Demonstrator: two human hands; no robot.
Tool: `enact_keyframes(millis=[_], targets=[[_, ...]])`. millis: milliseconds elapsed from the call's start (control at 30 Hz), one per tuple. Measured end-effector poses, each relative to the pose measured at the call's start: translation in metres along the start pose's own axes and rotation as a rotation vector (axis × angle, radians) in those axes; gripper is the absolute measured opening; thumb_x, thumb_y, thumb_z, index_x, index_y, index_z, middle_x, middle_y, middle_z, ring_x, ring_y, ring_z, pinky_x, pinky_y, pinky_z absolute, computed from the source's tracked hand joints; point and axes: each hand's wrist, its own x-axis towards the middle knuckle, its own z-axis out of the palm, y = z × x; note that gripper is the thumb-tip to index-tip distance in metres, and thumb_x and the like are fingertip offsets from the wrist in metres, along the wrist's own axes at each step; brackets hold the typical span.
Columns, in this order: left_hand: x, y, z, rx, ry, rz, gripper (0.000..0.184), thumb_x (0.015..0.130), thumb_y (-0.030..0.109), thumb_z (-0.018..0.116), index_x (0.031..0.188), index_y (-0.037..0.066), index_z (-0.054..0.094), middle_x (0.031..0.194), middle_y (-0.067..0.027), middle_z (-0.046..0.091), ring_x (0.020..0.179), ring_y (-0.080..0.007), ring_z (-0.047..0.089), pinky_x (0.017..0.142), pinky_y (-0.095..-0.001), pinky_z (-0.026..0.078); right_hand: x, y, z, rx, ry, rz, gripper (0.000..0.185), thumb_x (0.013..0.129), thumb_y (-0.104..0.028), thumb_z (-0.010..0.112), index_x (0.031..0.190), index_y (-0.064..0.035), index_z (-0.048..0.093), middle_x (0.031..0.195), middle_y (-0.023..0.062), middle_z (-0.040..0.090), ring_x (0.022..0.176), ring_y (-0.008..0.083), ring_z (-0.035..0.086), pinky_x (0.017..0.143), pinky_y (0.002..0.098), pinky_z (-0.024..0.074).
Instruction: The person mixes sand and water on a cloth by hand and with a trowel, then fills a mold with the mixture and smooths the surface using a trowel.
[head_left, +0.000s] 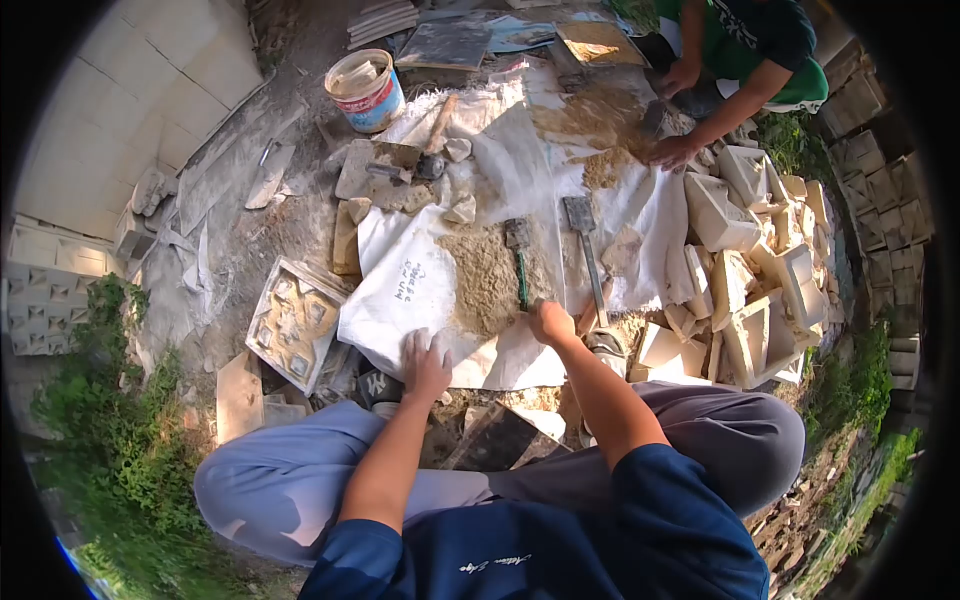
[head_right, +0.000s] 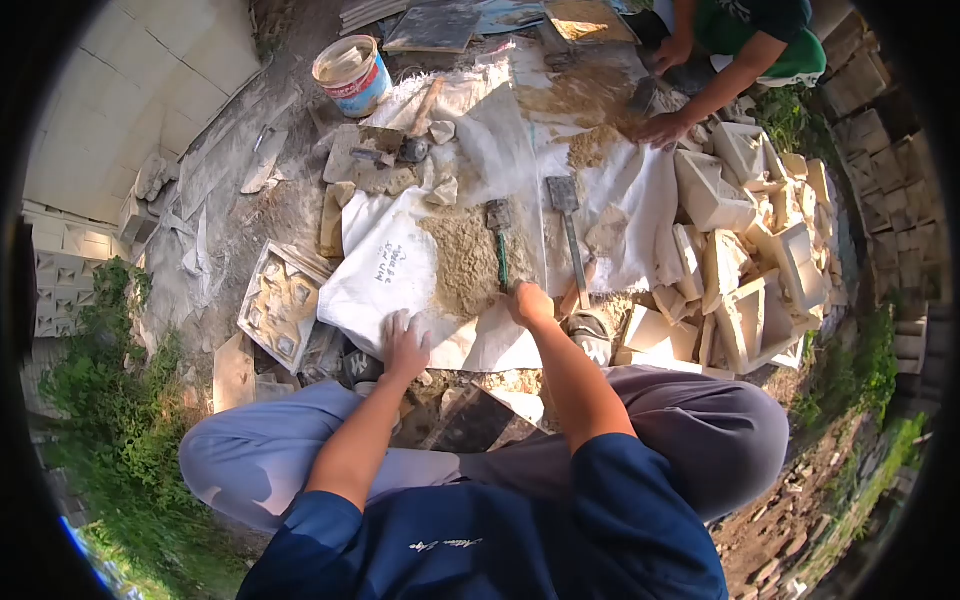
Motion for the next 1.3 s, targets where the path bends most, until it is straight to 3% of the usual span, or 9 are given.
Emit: enact_keyframes(millis=[300,333,433,567,633,767,1033,1133,1300], targets=[[0.001,-0.001,0.009,0.025,-0.034,-0.041,0.047,0.091,0.035,0.065,0.127,0.004,0.063,0.135,-0.0204,0.054,0.133,-0.0400,0.043,0.117,-0.0529,0.029,0.018,0.015,-0.010,-0.015,0.030,-0.072,0.050,0.086,-0.042,0.076,0.102,0.0045,0.071,0.108,0.0294,0.069,0.106,0.0441,0.066,0.092,0.0479,0.0524],[0.001,0.000,0.008,0.031,-0.033,-0.040,0.047,0.091,0.034,0.065,0.127,0.004,0.063,0.135,-0.0204,0.054,0.133,-0.0401,0.044,0.116,-0.0529,0.029,0.024,0.023,-0.009,-0.007,0.104,-0.080,0.042,0.084,-0.036,0.079,0.097,0.0037,0.073,0.101,0.0302,0.071,0.097,0.0415,0.071,0.083,0.0447,0.0564],[0.000,-0.003,0.008,0.035,-0.018,-0.031,0.046,0.090,0.034,0.066,0.126,0.004,0.063,0.133,-0.0205,0.055,0.131,-0.0401,0.044,0.116,-0.0528,0.030,0.043,0.053,-0.001,0.292,0.155,0.062,0.047,0.092,-0.041,0.073,0.088,0.0051,0.071,0.072,0.0219,0.070,0.059,0.0344,0.070,0.055,0.0397,0.0546],[-0.002,-0.005,0.009,0.031,-0.010,-0.020,0.046,0.090,0.033,0.067,0.125,0.004,0.063,0.130,-0.0212,0.055,0.129,-0.0403,0.045,0.115,-0.0529,0.031,0.040,0.045,-0.026,0.536,0.120,0.184,0.061,0.099,-0.050,0.062,0.082,0.0087,0.067,0.071,0.0201,0.068,0.060,0.0336,0.066,0.058,0.0432,0.0524],[-0.003,-0.006,0.009,0.022,-0.008,-0.022,0.046,0.090,0.033,0.067,0.125,0.004,0.063,0.130,-0.0213,0.054,0.129,-0.0402,0.045,0.115,-0.0531,0.031,0.034,0.033,-0.043,0.431,0.417,0.050,0.071,0.102,-0.056,0.052,0.081,0.0108,0.064,0.068,0.0221,0.065,0.063,0.0345,0.063,0.064,0.0488,0.0496],[0.000,-0.006,0.009,-0.013,0.014,-0.025,0.046,0.089,0.032,0.068,0.125,0.003,0.063,0.131,-0.0212,0.053,0.130,-0.0402,0.044,0.115,-0.0534,0.031,0.053,0.037,-0.064,0.327,0.410,0.046,0.079,0.101,-0.060,0.049,0.075,0.0126,0.062,0.068,0.0319,0.060,0.072,0.0460,0.063,0.070,0.0532,0.0465],[-0.001,0.003,0.007,0.031,0.065,-0.074,0.049,0.090,0.034,0.067,0.129,0.005,0.062,0.135,-0.0221,0.053,0.132,-0.0416,0.043,0.114,-0.0543,0.031,0.064,0.083,-0.079,0.318,0.665,0.059,0.048,0.098,-0.043,0.060,0.085,0.0006,0.072,0.082,0.0278,0.069,0.082,0.0465,0.068,0.074,0.0522,0.0496],[0.005,0.007,0.010,0.007,0.162,-0.179,0.050,0.094,0.037,0.064,0.133,0.005,0.060,0.134,-0.0227,0.054,0.131,-0.0417,0.045,0.114,-0.0547,0.031,0.035,0.093,-0.071,0.363,0.722,0.066,0.039,0.095,-0.039,0.063,0.105,-0.0025,0.073,0.102,0.0309,0.070,0.099,0.0457,0.067,0.087,0.0525,0.0514],[0.003,0.024,-0.001,0.019,0.181,-0.316,0.050,0.098,0.041,0.059,0.132,0.004,0.059,0.130,-0.0239,0.058,0.129,-0.0423,0.048,0.112,-0.0535,0.032,0.008,0.099,-0.036,0.133,0.923,0.560,0.039,0.096,-0.033,0.061,0.116,0.0002,0.065,0.122,0.0315,0.064,0.110,0.0456,0.063,0.096,0.0533,0.0485]])
